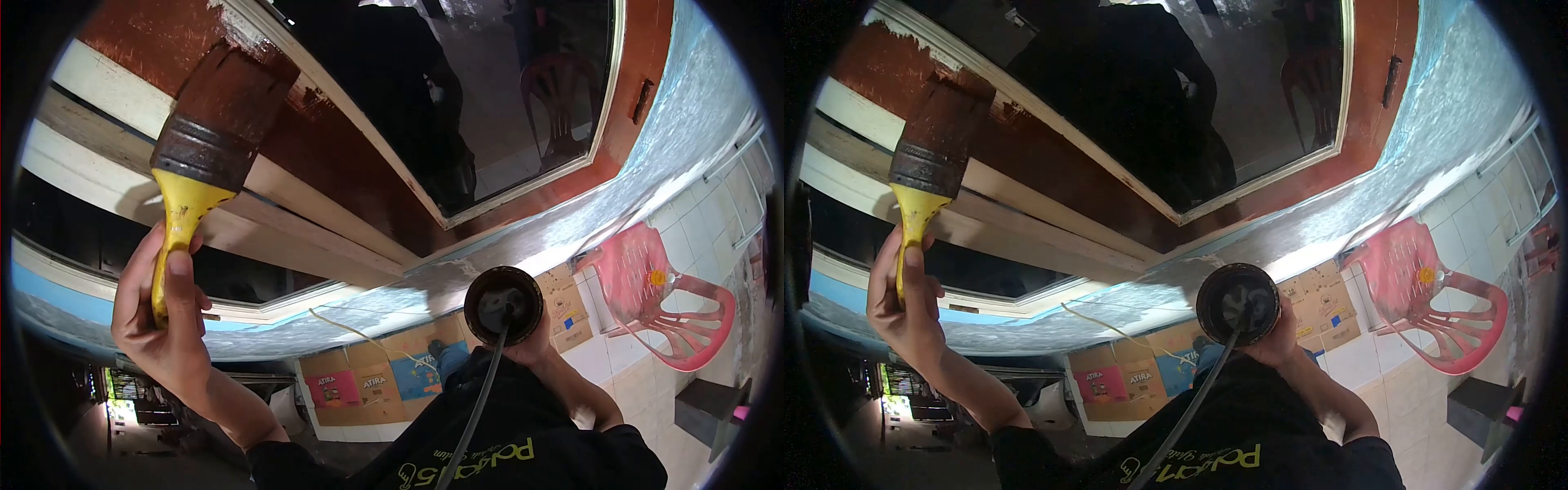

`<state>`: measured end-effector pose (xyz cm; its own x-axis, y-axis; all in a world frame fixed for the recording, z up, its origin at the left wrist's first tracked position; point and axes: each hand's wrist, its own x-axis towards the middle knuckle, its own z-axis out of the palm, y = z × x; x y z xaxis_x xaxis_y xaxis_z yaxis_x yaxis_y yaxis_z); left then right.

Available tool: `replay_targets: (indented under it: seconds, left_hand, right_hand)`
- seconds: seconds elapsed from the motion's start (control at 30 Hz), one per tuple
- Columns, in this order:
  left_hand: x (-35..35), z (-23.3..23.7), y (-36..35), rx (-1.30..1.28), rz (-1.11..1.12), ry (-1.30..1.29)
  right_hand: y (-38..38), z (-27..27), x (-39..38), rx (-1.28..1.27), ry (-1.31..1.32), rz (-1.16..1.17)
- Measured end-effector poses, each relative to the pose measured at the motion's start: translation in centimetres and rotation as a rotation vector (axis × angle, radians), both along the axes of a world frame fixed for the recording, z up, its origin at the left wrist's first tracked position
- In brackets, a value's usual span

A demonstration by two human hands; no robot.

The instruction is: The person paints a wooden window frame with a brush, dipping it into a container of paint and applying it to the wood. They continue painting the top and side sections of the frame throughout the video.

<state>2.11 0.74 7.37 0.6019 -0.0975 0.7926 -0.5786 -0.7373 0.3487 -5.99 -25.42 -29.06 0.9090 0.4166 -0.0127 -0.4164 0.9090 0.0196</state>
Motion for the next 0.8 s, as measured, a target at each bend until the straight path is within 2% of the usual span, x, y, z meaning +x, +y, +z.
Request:
replay_targets:
  seconds: [0.1,0.3,0.4,0.8]
  left_hand:
    - [-0.1,0.2,-0.5,-0.012,-0.014,-0.004]
    - [0.2,0.5,-1.0,0.008,-0.029,0.036]
    - [-0.2,0.1,-0.4,-0.003,0.033,0.024]
    - [-0.6,0.3,0.4,-0.023,0.026,0.027]
  right_hand:
    - [0.0,-0.7,0.1,0.080,-0.001,0.011]
    - [0.1,0.0,-0.1,-0.013,-0.002,-0.054]
    - [0.0,0.5,0.2,-0.036,0.002,-0.041]
    - [0.1,0.0,0.1,0.009,0.002,-0.020]
